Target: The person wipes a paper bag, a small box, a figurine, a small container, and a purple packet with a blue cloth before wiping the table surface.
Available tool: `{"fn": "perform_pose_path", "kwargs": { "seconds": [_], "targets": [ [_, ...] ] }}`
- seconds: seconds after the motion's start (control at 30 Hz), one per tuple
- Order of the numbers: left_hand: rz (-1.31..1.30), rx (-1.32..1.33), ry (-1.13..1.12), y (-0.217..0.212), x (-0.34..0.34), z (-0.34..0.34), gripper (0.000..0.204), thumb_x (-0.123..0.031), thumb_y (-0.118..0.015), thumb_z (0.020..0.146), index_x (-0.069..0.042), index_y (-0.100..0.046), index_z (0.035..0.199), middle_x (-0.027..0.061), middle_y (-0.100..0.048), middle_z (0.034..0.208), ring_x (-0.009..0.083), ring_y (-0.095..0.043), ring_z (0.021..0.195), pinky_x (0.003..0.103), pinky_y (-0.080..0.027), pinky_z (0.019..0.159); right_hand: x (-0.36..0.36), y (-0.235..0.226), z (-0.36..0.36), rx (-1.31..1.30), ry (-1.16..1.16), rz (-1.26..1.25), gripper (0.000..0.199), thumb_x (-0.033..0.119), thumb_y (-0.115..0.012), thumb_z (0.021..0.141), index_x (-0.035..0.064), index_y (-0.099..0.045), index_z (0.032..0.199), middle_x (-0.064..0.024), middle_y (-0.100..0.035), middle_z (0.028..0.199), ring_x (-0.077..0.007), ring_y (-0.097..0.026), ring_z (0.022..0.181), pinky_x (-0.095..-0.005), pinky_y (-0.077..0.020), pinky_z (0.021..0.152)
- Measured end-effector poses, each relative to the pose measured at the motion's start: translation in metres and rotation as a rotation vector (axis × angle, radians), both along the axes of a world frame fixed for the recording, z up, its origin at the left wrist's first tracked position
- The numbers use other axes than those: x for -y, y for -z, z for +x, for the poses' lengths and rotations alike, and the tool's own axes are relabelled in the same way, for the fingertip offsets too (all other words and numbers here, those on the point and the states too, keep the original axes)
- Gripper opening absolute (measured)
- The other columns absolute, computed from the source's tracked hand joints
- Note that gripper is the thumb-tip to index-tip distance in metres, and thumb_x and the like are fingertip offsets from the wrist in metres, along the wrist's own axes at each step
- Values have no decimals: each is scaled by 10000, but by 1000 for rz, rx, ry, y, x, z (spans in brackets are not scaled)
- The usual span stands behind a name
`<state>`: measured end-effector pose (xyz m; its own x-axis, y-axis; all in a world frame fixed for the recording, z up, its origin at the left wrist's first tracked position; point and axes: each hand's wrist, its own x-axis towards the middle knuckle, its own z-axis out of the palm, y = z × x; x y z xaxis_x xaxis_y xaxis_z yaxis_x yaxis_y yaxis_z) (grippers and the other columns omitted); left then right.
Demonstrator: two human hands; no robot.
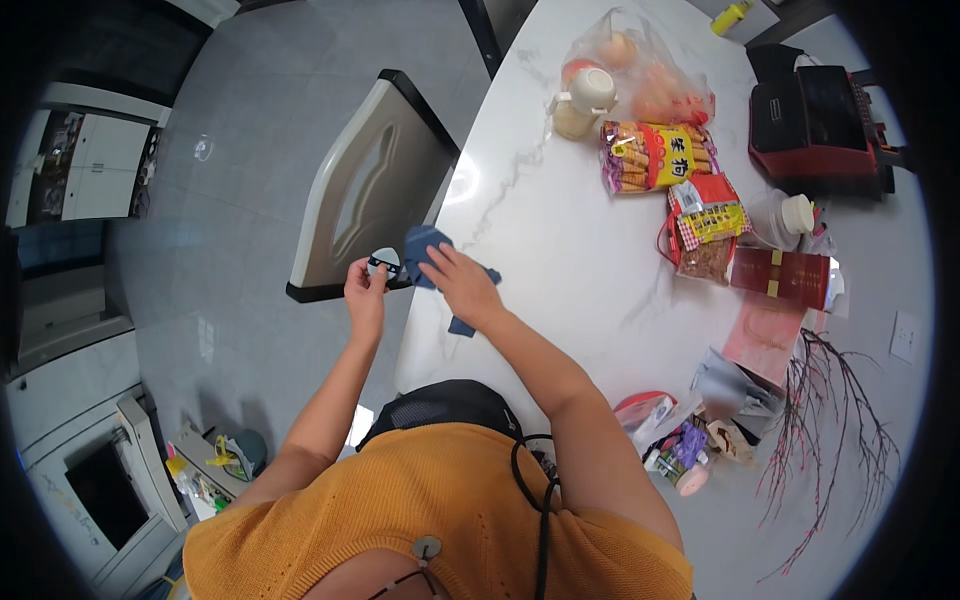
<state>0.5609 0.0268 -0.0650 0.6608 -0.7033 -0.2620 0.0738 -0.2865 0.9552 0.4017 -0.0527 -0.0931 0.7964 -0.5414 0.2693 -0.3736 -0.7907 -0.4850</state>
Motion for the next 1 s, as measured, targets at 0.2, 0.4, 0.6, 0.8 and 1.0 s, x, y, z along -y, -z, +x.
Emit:
{"fn": "perform_pose_path", "kwargs": {
  "seconds": [0.2,0.4,0.6,0.8,1.0],
  "targets": [
    [3,-23,-6,-8,-27,-4,126,-132,-561,823,-54,-523,915,-33,-518,754,28,-454,642,185,-387,538,-69,-1,-10,11,-46,30,376,72,-455,746,88,-507,1118,-105,-452,1224,-280,-420,1133,-354,-364,924],
    [-24,-88,33,-6,-36,-14,129,-133,-559,824,-54,-517,916,-31,-517,754,33,-461,648,185,-393,549,-113,-7,-16,50,-83,102,354,66,-467,739,89,-525,1088,-99,-471,1200,-267,-444,1108,-344,-379,911],
    [-50,-60,74,-12,-32,-17,148,-149,-567,824,-52,-514,922,-29,-520,765,36,-463,662,190,-397,557,-105,-15,-47,185,142,204,354,-5,-458,716,70,-556,1047,-112,-516,1144,-276,-479,1054,-341,-402,885],
    [-38,-39,72,-7,-44,-11,159,-154,-569,823,-53,-509,930,-24,-522,778,45,-474,675,199,-404,568,-13,13,-177,226,986,-84,431,-20,-387,751,32,-468,1171,-173,-448,1221,-323,-418,1119,-367,-320,962],
    [-5,-34,36,3,-71,3,137,-130,-566,820,-50,-505,914,-36,-502,739,28,-433,612,189,-387,540,-24,50,-222,-248,1277,-291,499,-7,-443,702,76,-460,1195,-183,-417,1249,-355,-421,1082,-395,-331,943]
  ]
}}
